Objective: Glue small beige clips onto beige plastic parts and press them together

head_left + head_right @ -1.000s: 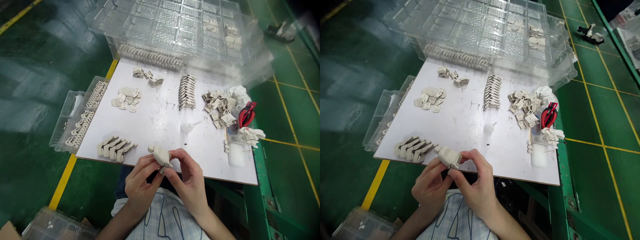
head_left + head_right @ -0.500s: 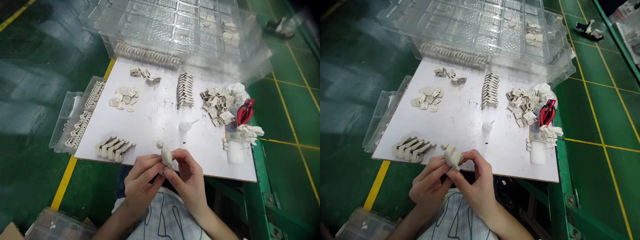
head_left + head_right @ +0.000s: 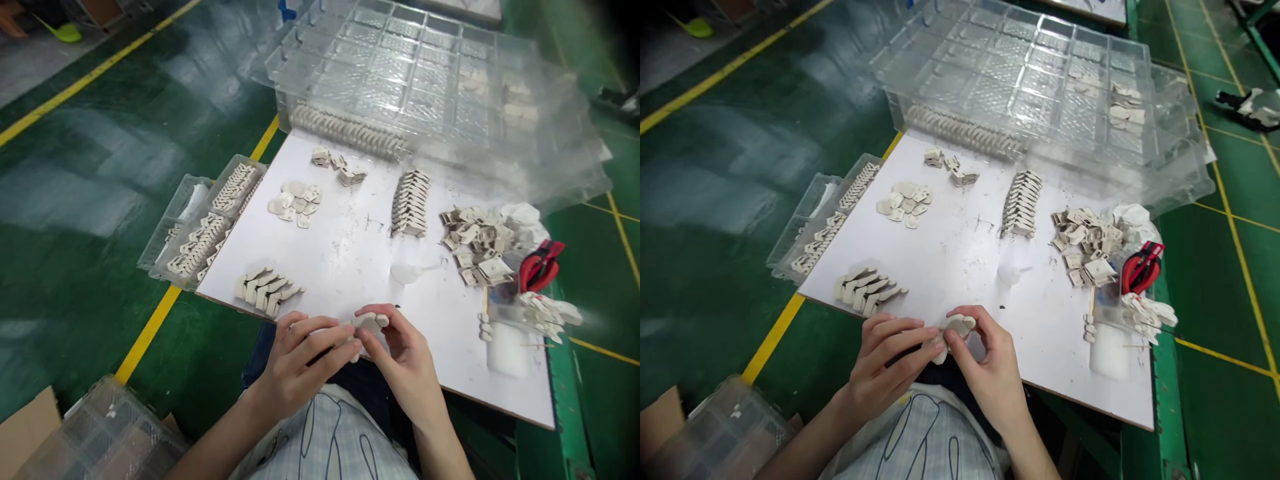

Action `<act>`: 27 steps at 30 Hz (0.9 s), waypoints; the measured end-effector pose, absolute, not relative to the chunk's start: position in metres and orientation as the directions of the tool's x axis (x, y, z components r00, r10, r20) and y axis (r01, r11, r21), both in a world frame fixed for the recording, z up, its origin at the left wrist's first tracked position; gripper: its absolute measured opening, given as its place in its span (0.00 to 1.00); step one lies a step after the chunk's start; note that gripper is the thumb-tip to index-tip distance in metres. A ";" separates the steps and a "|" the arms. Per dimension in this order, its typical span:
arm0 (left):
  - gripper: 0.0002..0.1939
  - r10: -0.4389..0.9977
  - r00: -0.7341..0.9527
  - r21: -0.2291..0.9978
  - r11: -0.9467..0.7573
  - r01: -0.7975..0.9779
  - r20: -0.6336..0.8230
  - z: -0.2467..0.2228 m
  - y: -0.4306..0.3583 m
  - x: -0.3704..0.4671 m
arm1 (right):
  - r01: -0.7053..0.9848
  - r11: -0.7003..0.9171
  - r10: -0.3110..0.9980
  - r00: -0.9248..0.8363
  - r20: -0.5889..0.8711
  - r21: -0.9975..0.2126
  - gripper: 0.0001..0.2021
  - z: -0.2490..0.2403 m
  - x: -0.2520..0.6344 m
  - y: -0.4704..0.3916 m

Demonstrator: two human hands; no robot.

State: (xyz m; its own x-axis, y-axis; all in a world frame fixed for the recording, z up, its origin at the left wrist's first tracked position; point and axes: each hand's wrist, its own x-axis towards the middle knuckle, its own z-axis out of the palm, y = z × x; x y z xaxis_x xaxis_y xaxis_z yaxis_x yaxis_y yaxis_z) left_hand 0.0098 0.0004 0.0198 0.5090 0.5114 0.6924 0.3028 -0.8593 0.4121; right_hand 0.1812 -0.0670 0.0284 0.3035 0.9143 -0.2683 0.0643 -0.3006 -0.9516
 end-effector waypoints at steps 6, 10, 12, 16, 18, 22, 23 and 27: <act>0.17 0.783 0.124 0.553 -0.532 0.641 0.610 0.003 -0.008 -0.045 | 0.230 -0.133 0.984 0.146 -0.101 -0.964 0.07 0.011 0.171 -0.033; 0.23 0.894 0.039 0.624 -0.342 0.703 0.447 -0.012 -0.008 -0.061 | 0.395 -0.045 0.996 0.083 -0.013 -0.917 0.09 0.000 0.158 -0.015; 0.34 0.935 0.037 0.673 -0.282 0.684 0.353 -0.018 -0.008 -0.059 | 0.452 -0.043 0.995 0.098 0.002 -0.891 0.08 -0.005 0.153 -0.013; 0.48 0.961 0.077 0.701 -0.248 0.669 0.266 -0.023 -0.005 -0.045 | 0.571 -0.014 0.986 0.142 0.082 -0.821 0.07 -0.012 0.147 -0.014; 0.52 0.962 0.093 0.690 -0.250 0.680 0.257 -0.023 -0.003 -0.039 | 0.609 0.053 0.981 0.115 0.153 -0.792 0.05 -0.012 0.144 -0.013; 0.55 0.962 0.109 0.654 -0.250 0.714 0.249 -0.021 0.000 -0.032 | 0.637 0.109 0.971 0.098 0.220 -0.763 0.02 -0.009 0.137 -0.008; 0.55 0.962 0.104 0.649 -0.248 0.719 0.253 -0.021 0.001 -0.031 | 0.640 0.106 0.970 0.103 0.221 -0.761 0.02 -0.009 0.136 -0.007; 0.49 0.962 0.066 0.642 -0.227 0.733 0.265 -0.022 0.001 -0.025 | 0.642 0.090 0.971 0.112 0.210 -0.762 0.02 -0.011 0.136 -0.007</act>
